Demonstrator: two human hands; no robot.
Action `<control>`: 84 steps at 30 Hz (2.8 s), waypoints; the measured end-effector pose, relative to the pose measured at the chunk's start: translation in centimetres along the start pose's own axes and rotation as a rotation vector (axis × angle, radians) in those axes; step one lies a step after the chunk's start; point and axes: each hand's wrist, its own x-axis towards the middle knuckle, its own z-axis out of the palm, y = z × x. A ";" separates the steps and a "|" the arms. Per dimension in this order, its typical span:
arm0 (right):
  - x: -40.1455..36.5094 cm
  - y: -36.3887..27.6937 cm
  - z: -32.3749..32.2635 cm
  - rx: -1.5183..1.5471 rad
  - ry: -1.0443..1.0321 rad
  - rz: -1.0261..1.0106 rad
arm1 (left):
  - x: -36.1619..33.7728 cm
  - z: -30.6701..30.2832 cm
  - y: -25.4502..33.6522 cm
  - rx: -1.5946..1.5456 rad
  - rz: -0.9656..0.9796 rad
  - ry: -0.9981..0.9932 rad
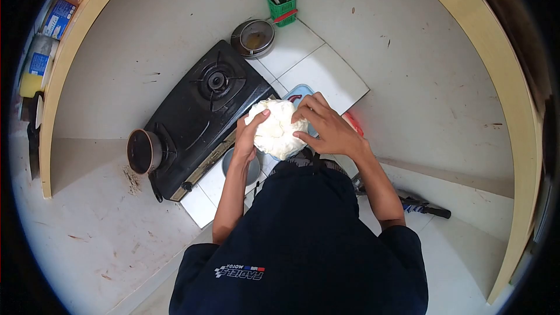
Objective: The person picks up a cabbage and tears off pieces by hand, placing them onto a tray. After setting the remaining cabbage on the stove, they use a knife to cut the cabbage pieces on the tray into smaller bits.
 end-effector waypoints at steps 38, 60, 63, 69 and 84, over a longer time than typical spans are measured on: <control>-0.7 -1.6 -1.5 0.167 0.124 -0.037 | 0.3 0.1 -3.2 -0.667 -0.335 -0.369; -0.8 -1.6 -0.9 0.110 -0.023 -0.005 | 0.4 -0.7 -3.9 -0.566 -0.465 -0.289; -0.8 -0.9 -0.7 0.083 -0.050 -0.030 | 0.3 -0.5 -3.8 -0.540 -0.460 -0.282; -1.6 1.9 0.3 0.235 0.014 -0.056 | -0.4 0.3 -2.7 -0.413 -0.322 -0.221; -1.4 1.4 8.8 0.536 0.533 0.275 | -1.3 2.5 -2.3 0.318 0.433 0.252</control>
